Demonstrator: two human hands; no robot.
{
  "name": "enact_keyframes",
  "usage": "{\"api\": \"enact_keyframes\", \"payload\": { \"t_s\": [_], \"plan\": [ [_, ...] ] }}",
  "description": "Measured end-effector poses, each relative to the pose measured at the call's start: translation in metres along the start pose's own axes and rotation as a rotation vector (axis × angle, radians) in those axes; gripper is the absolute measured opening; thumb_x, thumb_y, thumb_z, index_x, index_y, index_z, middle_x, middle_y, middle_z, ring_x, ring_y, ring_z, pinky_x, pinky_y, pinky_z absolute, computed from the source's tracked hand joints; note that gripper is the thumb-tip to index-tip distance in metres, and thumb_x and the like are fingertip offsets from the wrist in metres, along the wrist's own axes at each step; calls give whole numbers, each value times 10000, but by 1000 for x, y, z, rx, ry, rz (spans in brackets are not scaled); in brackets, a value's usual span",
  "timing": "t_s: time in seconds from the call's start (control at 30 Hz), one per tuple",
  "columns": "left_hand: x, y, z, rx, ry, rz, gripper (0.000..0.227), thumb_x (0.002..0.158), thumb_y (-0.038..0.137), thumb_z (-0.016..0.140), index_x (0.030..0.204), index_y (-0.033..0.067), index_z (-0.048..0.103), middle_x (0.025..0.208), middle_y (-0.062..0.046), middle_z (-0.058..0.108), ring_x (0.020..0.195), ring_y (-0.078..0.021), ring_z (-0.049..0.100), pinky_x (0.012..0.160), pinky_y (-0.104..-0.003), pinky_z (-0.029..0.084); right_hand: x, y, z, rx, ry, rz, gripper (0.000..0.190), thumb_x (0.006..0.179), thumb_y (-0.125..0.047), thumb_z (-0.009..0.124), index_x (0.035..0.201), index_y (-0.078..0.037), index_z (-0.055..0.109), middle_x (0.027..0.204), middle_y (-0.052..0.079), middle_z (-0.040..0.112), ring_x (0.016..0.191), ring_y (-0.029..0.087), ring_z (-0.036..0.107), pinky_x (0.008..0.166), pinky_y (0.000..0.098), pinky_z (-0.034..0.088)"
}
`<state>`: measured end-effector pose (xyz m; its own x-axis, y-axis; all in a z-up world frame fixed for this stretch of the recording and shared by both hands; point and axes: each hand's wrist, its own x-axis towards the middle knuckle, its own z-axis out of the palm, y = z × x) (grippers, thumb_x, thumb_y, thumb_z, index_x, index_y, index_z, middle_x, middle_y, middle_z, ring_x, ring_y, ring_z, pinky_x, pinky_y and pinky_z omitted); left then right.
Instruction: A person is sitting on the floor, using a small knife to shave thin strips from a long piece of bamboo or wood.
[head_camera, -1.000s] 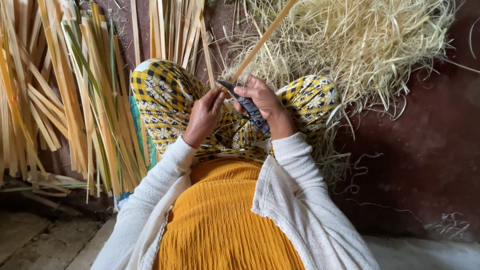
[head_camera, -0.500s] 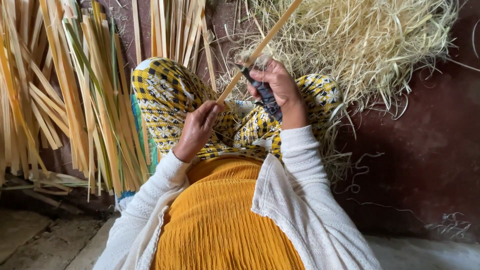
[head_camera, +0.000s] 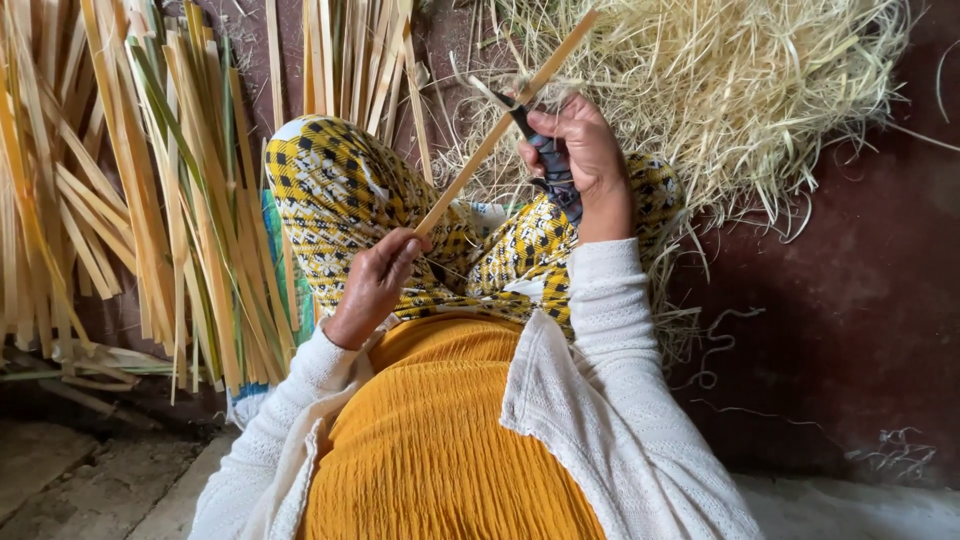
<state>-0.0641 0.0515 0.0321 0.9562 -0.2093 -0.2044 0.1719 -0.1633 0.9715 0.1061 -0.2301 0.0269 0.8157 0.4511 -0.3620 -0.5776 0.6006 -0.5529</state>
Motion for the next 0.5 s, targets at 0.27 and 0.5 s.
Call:
{"api": "enact_keyframes", "payload": {
  "t_s": [0.27, 0.5],
  "plan": [
    [-8, -6, -3, 86, 39, 26, 194, 1008, 121, 516, 1070, 24, 673, 627, -30, 606, 422, -81, 450, 341, -216, 342, 7, -13, -1, -26, -13, -46, 191, 908, 81, 645, 930, -95, 575, 1083, 254, 647, 589, 233, 613, 414, 272, 481],
    [-39, -26, -18, 217, 38, -141, 220, 979, 165, 525, 1125, 81, 667, 1073, -81, 742, 446, -91, 474, 387, -244, 449, -8, -54, -8, -231, 454, -377, 185, 907, 4, 609, 1088, -31, 626, 1033, 121, 723, 529, 80, 524, 453, 194, 472]
  ]
}}
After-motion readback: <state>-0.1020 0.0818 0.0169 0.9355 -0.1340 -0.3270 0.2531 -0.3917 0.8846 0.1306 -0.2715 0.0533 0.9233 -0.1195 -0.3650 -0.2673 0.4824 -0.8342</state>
